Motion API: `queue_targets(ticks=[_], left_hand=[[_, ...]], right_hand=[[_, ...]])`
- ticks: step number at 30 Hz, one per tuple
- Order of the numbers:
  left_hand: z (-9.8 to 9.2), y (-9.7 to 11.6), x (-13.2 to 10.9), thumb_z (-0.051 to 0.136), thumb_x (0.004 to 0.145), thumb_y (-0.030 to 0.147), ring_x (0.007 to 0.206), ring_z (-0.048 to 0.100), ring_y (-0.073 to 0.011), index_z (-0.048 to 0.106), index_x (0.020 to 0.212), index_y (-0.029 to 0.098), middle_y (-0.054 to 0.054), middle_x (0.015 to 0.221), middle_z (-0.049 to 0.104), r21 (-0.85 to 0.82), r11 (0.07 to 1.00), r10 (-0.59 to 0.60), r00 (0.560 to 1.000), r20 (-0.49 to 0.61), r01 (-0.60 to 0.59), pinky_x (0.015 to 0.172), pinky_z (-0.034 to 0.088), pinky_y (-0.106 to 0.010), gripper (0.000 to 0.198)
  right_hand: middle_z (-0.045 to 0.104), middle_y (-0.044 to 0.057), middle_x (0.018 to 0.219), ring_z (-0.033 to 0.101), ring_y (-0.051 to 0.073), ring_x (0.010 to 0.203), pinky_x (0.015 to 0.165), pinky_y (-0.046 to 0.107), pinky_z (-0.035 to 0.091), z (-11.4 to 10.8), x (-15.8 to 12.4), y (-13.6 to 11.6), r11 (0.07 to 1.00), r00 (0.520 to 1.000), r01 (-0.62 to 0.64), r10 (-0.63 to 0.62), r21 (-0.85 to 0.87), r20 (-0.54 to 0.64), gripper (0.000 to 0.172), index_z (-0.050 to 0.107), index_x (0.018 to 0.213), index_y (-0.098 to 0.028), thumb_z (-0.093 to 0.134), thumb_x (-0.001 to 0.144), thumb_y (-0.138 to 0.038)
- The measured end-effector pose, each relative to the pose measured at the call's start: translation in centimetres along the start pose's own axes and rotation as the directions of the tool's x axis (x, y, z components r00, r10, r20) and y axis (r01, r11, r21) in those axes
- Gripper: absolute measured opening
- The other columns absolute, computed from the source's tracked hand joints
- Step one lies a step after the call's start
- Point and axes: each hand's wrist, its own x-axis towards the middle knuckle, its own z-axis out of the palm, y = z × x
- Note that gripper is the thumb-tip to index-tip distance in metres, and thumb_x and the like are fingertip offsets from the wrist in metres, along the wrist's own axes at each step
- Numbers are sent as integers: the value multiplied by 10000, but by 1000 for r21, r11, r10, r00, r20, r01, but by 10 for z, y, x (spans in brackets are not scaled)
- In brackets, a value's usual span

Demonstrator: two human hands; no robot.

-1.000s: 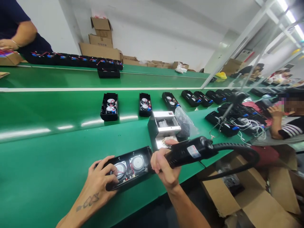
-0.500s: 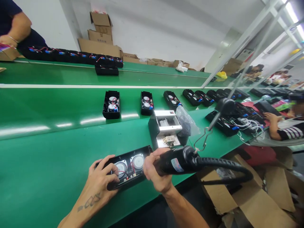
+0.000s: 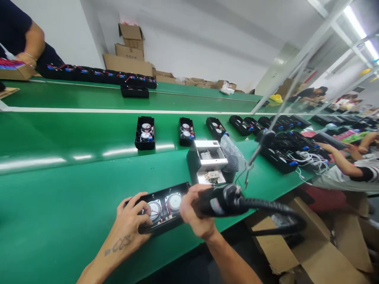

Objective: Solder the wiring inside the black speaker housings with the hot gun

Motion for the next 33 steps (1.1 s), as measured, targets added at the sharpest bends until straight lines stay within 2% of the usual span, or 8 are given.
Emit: queue_targets(ticks=[4, 10, 13, 19, 23, 26, 30, 33], left_hand=[[-3, -1, 4, 765, 704, 190, 1416, 519, -402, 768, 735, 302, -29, 1024, 708, -25, 999, 21, 999, 43, -20, 1112, 353, -642, 117], [-9, 6, 8, 729, 699, 126, 1414, 523, -402, 735, 688, 270, -25, 1018, 699, -28, 999, -20, 999, 34, 21, 1108, 343, -679, 144], [-10, 9, 9, 736, 701, 150, 1421, 519, -411, 751, 712, 289, -22, 1023, 702, -42, 999, -19, 998, 60, 21, 1104, 344, -688, 140], [-3, 8, 8, 751, 663, 139, 1408, 530, -393, 739, 693, 274, -22, 1004, 704, 1, 1000, -15, 1000, -7, 15, 1125, 327, -650, 138], [4, -5, 5, 758, 665, 172, 1404, 541, -407, 743, 702, 295, -13, 1008, 711, 18, 1000, 9, 1000, 6, -10, 1096, 338, -648, 129], [9, -17, 2, 762, 720, 234, 1386, 563, -411, 759, 729, 322, -10, 1023, 717, 18, 999, 50, 999, 11, -50, 1063, 360, -641, 89], [15, -18, 1, 777, 727, 243, 1369, 574, -409, 758, 729, 318, -13, 1016, 712, 29, 997, 75, 996, -48, -74, 1060, 361, -627, 78], [17, -9, 3, 806, 682, 213, 1353, 576, -419, 751, 708, 306, -15, 1023, 713, 17, 999, 45, 995, -91, -44, 1055, 354, -632, 112]], right_hand=[[494, -140, 557, 456, 100, 406, 447, 257, 414, -2, 34, -2, 986, 973, 164, -154, 45, -172, 341, 480, 1235, -271, 695, 970, -271], [511, -139, 553, 457, 92, 398, 442, 249, 412, 11, 52, 19, 1000, 992, 20, -19, 0, -125, 311, 506, 1105, -253, 744, 917, -319], [523, -132, 565, 466, 97, 414, 442, 257, 417, 20, 54, 31, 1000, 993, 7, -8, -12, -115, 358, 513, 1064, -255, 791, 871, -373], [539, -118, 565, 500, 109, 436, 457, 267, 425, 21, 50, 32, 998, 994, -23, 17, -62, -107, 340, 533, 1017, -250, 804, 853, -375], [525, -132, 538, 461, 93, 408, 466, 260, 413, 4, 40, 9, 1000, 998, -5, 4, -11, -58, 293, 510, 1040, -248, 761, 897, -299], [505, -148, 546, 443, 92, 396, 446, 244, 391, -20, 46, -17, 992, 982, 112, -101, 57, -160, 322, 497, 1164, -263, 720, 934, -292], [512, -150, 538, 453, 97, 397, 475, 257, 423, -59, 71, -33, 948, 852, 290, -320, -136, -414, 357, 511, 1196, -252, 730, 916, -271], [547, -135, 516, 472, 106, 388, 498, 280, 443, -78, 86, -21, 916, 826, 287, -386, -281, -411, 294, 518, 1100, -228, 731, 909, -295]])
